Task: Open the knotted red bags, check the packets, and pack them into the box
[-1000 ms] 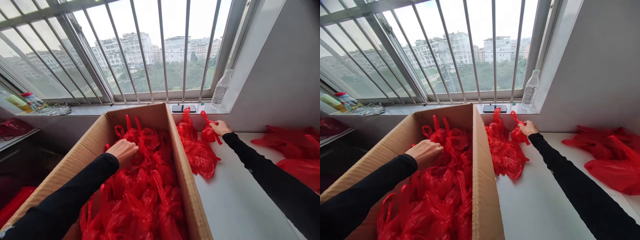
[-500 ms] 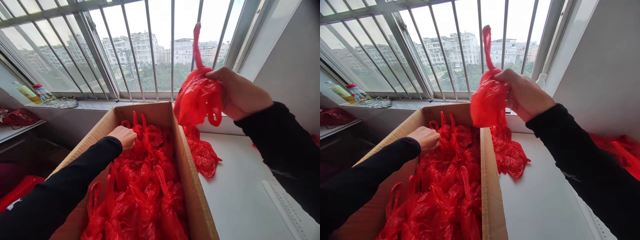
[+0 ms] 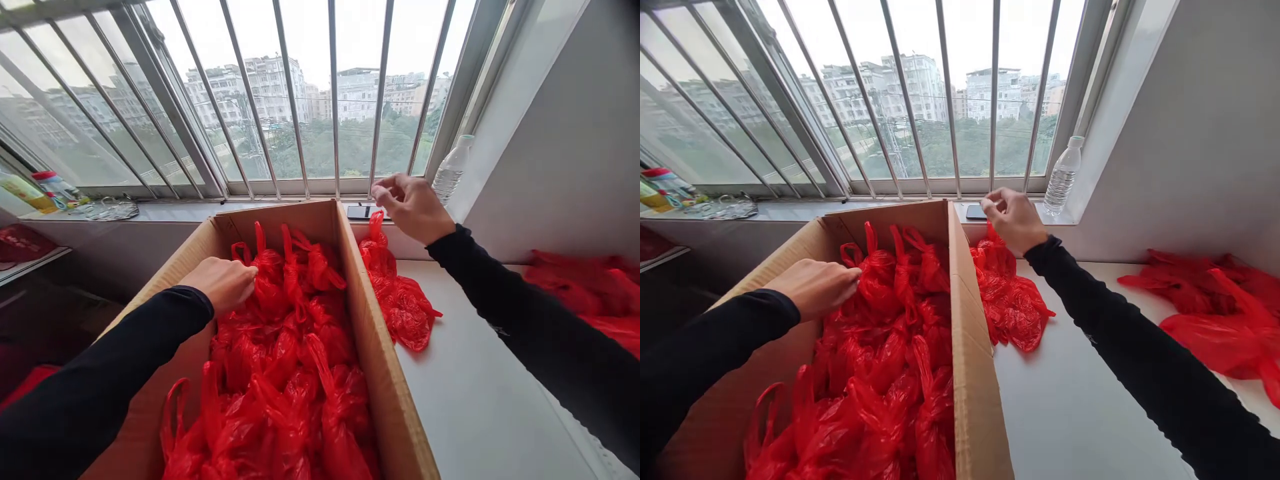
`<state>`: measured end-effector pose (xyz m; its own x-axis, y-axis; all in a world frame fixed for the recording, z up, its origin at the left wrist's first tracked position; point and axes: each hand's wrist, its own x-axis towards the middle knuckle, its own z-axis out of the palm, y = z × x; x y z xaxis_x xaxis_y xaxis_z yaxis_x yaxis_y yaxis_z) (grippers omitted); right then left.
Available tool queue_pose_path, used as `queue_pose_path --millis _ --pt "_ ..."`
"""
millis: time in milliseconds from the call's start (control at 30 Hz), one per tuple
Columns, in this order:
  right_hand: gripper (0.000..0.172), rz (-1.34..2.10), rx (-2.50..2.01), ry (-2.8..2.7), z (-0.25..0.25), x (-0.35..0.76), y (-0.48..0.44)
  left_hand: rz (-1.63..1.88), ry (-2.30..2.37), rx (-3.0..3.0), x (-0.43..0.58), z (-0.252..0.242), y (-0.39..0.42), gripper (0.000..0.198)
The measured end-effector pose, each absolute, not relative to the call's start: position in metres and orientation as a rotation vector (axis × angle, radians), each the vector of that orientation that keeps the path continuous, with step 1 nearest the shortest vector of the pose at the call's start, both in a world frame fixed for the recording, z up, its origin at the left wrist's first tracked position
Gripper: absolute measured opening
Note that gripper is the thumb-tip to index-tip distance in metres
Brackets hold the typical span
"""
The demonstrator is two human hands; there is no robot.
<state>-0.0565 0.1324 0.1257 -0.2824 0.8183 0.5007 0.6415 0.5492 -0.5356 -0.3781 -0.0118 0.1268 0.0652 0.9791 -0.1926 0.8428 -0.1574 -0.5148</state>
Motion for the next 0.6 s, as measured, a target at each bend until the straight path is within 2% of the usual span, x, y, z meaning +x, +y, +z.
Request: queue_pose_path --millis 67,167,267,333,467,600 --pt "0.043 0.370 -1.469 -2.108 0.086 -0.033 0.141 0.733 -1.841 -2.091 -0.378 0.124 -0.010 0.033" --pt "0.026 0.487 -1.772 -2.218 0.013 -0.005 0.144 0.728 -1.846 -2.108 -0.374 0.117 -0.007 0.031" --pt "0.033 0.573 -1.990 -2.262 -0.049 0.009 0.138 0.726 -1.828 -2.143 -0.362 0.112 -0.005 0.030" --pt "0.036 0.606 -2.039 -2.262 -0.074 0.014 0.134 0.733 -1.814 -2.163 -0.351 0.113 -0.006 0.028" --pt "0.032 0.694 -2.020 -2.225 -0.081 0.024 0.136 0.690 -1.814 -2.160 -0.333 0.129 -0.009 0.025" --pt "0.021 0.735 -1.960 -2.108 -0.050 0.043 0.135 0.623 -1.857 -2.103 -0.330 0.155 -0.019 0.028"
